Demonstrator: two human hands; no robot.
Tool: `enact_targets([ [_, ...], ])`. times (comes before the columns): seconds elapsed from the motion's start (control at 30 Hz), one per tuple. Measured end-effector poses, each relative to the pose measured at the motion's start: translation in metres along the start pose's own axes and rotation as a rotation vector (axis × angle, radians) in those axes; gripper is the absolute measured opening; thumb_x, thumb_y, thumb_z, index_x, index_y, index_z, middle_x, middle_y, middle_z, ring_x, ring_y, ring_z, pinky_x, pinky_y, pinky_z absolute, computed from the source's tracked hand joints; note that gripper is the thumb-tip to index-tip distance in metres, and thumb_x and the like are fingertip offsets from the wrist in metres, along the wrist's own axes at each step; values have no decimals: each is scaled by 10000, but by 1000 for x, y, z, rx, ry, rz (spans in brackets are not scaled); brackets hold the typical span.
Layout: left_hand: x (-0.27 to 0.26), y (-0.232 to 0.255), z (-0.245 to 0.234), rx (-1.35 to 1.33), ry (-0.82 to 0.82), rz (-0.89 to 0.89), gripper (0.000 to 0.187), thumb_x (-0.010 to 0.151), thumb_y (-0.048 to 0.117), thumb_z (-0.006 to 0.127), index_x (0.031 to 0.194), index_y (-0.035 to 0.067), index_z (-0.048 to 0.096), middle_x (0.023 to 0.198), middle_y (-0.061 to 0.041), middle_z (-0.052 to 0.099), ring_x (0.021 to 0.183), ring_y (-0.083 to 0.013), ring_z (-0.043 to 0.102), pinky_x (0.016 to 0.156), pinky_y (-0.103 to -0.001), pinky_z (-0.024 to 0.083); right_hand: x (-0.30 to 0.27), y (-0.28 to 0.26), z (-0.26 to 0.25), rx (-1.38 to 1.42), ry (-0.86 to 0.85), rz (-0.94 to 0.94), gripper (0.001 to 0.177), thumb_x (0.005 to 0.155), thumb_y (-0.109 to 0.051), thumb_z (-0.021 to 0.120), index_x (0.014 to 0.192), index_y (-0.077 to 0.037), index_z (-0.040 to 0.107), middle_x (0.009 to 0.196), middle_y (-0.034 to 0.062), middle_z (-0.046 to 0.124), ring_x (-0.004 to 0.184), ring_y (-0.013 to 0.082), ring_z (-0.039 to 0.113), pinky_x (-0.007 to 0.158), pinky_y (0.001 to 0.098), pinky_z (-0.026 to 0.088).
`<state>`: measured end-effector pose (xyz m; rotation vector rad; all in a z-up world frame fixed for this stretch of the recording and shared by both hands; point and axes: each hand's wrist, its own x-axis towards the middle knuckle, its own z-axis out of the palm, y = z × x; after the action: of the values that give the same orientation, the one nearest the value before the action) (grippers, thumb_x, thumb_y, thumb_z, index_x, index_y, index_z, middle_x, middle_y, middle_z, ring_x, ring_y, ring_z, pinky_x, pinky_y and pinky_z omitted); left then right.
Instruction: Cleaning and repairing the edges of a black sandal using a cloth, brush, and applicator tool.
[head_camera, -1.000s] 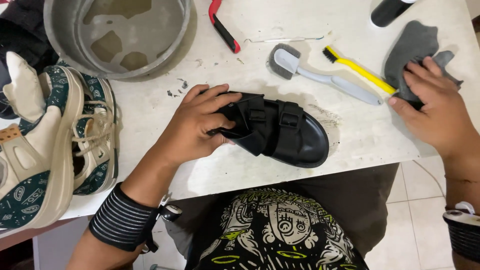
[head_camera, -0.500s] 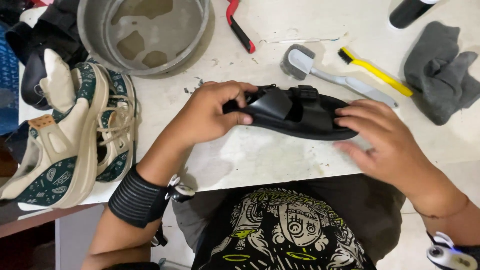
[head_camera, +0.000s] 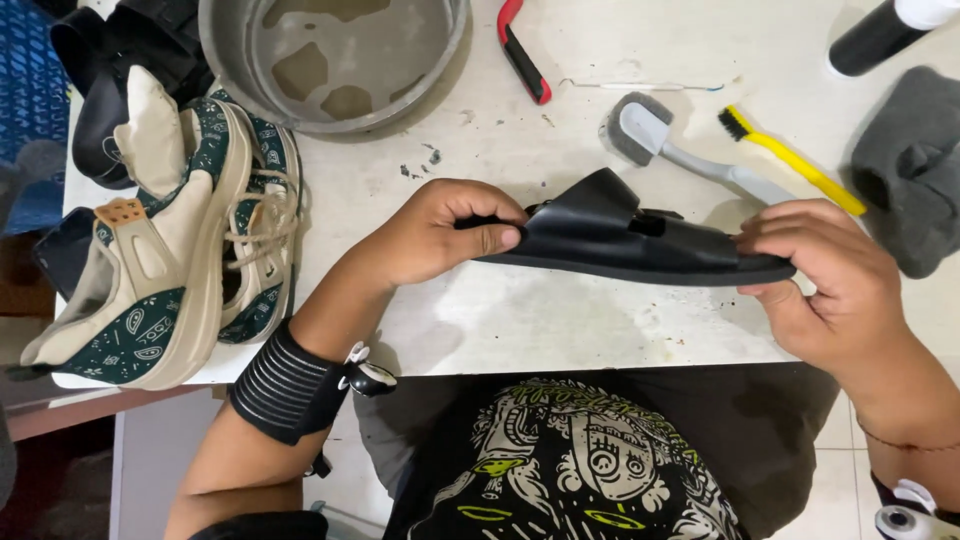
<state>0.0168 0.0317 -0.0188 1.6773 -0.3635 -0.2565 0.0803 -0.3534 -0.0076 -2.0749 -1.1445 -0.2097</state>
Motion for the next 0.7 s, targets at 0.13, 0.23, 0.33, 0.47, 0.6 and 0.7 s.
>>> enact_targets([
  [0.13, 1, 2, 1, -9, -39, 97, 214, 1013, 184, 651, 1064, -5, 738, 938, -62, 705, 854, -140, 645, 779, -270, 541, 3, -4, -3, 23, -40, 32, 298, 989, -258, 572, 881, -17, 709, 950, 120, 722, 1089, 397, 681, 1011, 474, 542],
  [0.23, 2, 7, 3, -82, -79, 172, 267, 1042, 183, 605, 945, -47, 701, 828, -28, 585, 764, -123, 520, 702, -279, 460, 4, -5, -4, 66, -59, 34, 309, 970, -258, 571, 905, 13, 704, 969, 162, 721, 1066, 393, 687, 980, 468, 550],
  [0.33, 4, 13, 4, -92, -120, 265, 348, 1059, 178, 555, 760, 7, 514, 731, -6, 353, 677, -141, 353, 638, -294, 334, 6, -2, -4, 111, -93, 49, 248, 968, -218, 592, 955, 3, 704, 997, 129, 737, 1105, 375, 694, 1021, 459, 564],
  [0.47, 3, 30, 7, 150, -106, 284, 209, 1027, 134, 600, 954, -27, 710, 862, -64, 660, 761, -168, 610, 718, -310, 494, 10, -2, -3, 220, -91, 3, 246, 927, -186, 625, 974, 47, 688, 977, 165, 737, 986, 370, 703, 960, 458, 577],
  [0.6, -2, 41, 16, 611, -110, 268, 239, 904, 415, 731, 1012, 208, 782, 1106, 65, 782, 950, -190, 708, 944, -423, 383, 9, -3, -5, 277, -106, -67, 276, 957, -215, 588, 997, 17, 732, 978, 123, 757, 951, 324, 712, 916, 410, 594],
  [0.7, 9, 57, 27, 444, -296, 489, 167, 940, 163, 713, 967, 5, 669, 1048, -150, 748, 875, -343, 652, 777, -483, 512, 2, 1, -4, 350, -121, -109, 260, 977, -212, 576, 1002, -9, 737, 1023, 127, 763, 1064, 364, 707, 963, 447, 621],
])
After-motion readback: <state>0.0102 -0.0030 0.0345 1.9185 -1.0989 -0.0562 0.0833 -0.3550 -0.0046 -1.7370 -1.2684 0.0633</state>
